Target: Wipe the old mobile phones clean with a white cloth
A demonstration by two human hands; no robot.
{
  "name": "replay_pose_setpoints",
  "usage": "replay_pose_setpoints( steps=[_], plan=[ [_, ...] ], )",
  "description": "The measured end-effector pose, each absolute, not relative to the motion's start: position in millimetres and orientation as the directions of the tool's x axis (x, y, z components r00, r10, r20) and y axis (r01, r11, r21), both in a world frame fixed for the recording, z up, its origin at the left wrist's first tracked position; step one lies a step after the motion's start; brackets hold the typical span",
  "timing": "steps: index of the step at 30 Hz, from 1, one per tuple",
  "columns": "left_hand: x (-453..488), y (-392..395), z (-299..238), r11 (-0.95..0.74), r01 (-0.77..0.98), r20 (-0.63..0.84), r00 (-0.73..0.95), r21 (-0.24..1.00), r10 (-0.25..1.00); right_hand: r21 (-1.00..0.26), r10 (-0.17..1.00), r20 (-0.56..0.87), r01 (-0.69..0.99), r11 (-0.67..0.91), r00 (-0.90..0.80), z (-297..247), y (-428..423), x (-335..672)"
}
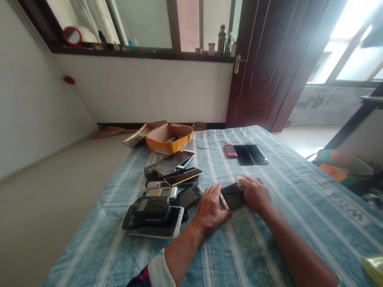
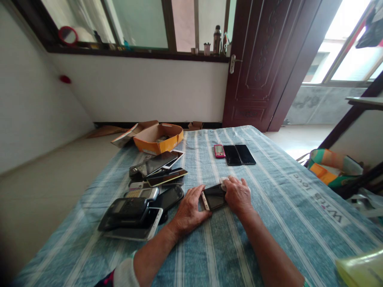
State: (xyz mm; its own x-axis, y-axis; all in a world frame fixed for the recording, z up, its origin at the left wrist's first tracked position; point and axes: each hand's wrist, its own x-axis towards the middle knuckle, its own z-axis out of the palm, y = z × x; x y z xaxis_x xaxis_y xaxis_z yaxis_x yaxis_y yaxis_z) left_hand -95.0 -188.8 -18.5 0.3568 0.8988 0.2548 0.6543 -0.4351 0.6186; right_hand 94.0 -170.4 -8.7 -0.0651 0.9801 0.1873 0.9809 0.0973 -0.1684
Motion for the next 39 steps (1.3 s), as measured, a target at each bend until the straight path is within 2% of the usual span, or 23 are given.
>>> replay_pose_setpoints(
  steps=[3,6,14,18,29,39],
  plan=[
    [-94.5,-189.1,-18.1,-0.435,0.658,0.255,0.357,0.615,0.899,-0.15,0.984,0.178,0.987,0.053,-0.026,-7.7,-169.5,97.3],
    [-94.5,-189.5,-18.3,-0.439,0.661,0.256,0.36,0.608,0.897,-0.118,0.979,0.193,0.99,0.083,-0.06,-9.1,-171.9,91.7],
    [-96.1,-187.3,-25.8,-0.499,0.635,0.333,0.372,0.59,0.866,-0.198,0.872,0.336,0.879,0.434,-0.355,-15.5,-187.3,54.2],
    [-96.0,-186.6,-28.0,-0.495,0.642,0.338,0.361,0.585,0.869,-0.236,0.843,0.35,0.833,0.501,-0.408,-15.6,-188.6,52.7],
    [-96.4,-187.8,-22.6,-0.481,0.636,0.313,0.367,0.604,0.876,-0.23,0.886,0.253,0.866,0.445,-0.388,-9.9,-187.2,58.1],
    [-95.8,-188.8,-22.4,-0.443,0.639,0.278,0.346,0.629,0.896,-0.145,0.977,0.16,0.976,0.162,-0.139,-5.9,-175.9,85.1]
  ],
)
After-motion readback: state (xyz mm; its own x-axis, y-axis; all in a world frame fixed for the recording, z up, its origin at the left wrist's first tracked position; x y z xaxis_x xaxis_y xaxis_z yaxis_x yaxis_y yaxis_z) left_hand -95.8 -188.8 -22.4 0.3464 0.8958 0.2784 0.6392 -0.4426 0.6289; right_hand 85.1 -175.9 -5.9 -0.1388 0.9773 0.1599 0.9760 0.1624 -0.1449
